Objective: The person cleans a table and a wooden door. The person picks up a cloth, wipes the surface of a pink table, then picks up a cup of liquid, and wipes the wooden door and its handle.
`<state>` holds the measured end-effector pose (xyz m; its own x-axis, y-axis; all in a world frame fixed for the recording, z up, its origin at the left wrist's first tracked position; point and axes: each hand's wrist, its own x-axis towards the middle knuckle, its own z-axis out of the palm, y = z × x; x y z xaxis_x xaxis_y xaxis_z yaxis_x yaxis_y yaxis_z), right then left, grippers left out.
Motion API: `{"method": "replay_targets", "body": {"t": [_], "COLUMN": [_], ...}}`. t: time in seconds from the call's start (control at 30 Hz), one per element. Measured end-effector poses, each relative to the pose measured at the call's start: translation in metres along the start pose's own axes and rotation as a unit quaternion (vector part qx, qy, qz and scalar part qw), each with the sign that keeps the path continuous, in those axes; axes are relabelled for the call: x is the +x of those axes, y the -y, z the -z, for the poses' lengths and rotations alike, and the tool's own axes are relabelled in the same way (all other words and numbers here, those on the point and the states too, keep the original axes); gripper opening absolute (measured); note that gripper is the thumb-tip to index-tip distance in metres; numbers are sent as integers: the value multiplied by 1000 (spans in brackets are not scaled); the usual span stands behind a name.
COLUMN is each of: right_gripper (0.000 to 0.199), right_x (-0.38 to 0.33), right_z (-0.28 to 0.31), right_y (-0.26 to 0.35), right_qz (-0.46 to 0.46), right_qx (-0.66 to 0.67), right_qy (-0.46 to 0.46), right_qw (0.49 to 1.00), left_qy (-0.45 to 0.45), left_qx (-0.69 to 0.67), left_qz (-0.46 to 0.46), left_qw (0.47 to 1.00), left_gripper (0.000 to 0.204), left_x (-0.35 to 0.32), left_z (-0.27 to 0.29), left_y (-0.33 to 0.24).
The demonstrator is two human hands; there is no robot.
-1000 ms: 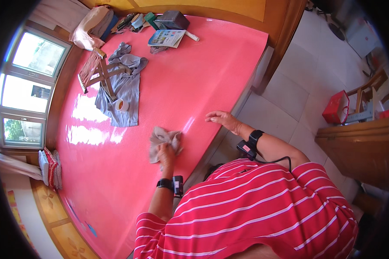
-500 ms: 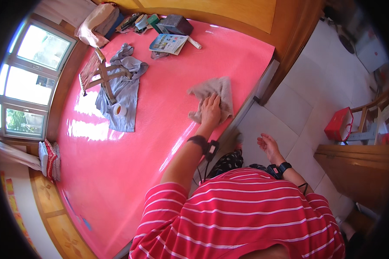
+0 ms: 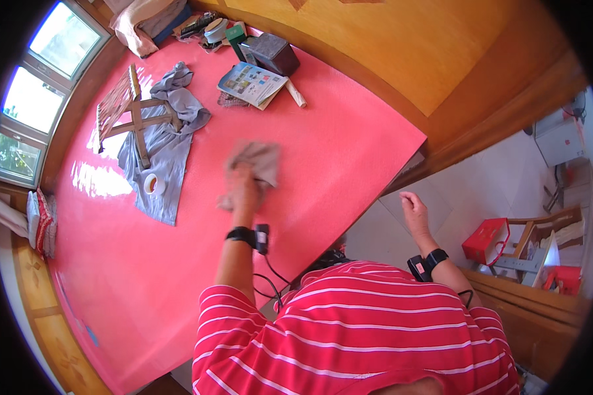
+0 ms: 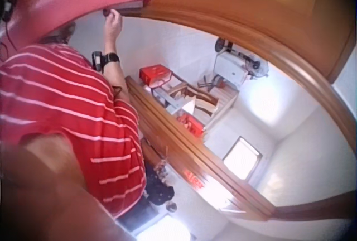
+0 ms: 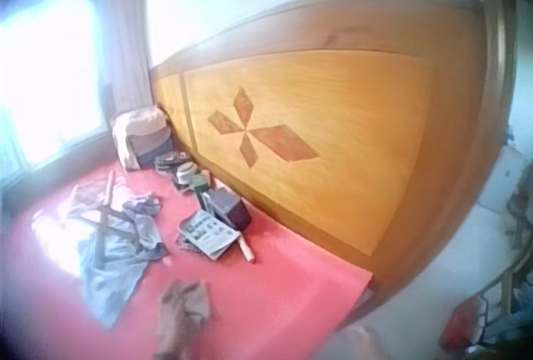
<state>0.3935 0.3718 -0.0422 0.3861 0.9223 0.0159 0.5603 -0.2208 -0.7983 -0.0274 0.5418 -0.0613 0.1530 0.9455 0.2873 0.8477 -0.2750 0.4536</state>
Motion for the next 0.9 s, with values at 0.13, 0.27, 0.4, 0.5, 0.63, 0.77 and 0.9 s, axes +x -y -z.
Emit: {"method": "replay_targets", "body": {"t": [0.13, 0.27, 0.4, 0.5, 0.63, 0.77, 0.9], "right_gripper": [22, 26, 25, 24, 22, 21, 20], "right_x": [45, 62, 81, 86, 91, 97, 109], "right_z": [-28, -36, -18, -14, -8, 6, 90], "right_y": [15, 13, 3, 5, 16, 24, 74], "right_qz": [145, 137, 119, -47, -75, 3, 100], "right_qx": [-29, -35, 80, 295, 298, 204, 271], "right_qy": [34, 134, 257, 324, 362, 353, 162], "right_qw": [989, 981, 956, 897, 880, 913, 944], "left_qy": [-80, -143, -30, 63, 165, 280, 44], "left_qx": [192, 202, 109, 72, -194, -444, -632], "left_qz": [120, 151, -29, -205, -89, 46, -40], "left_qw": [971, 957, 993, 974, 963, 850, 772], "left_gripper": [33, 28, 30, 31, 13, 17, 20], "left_x": [40, 51, 26, 9, 19, 73, 134], "left_z": [7, -11, -22, -31, -30, 15, 82], "left_y": [55, 48, -5, -56, -111, -199, -298]}}
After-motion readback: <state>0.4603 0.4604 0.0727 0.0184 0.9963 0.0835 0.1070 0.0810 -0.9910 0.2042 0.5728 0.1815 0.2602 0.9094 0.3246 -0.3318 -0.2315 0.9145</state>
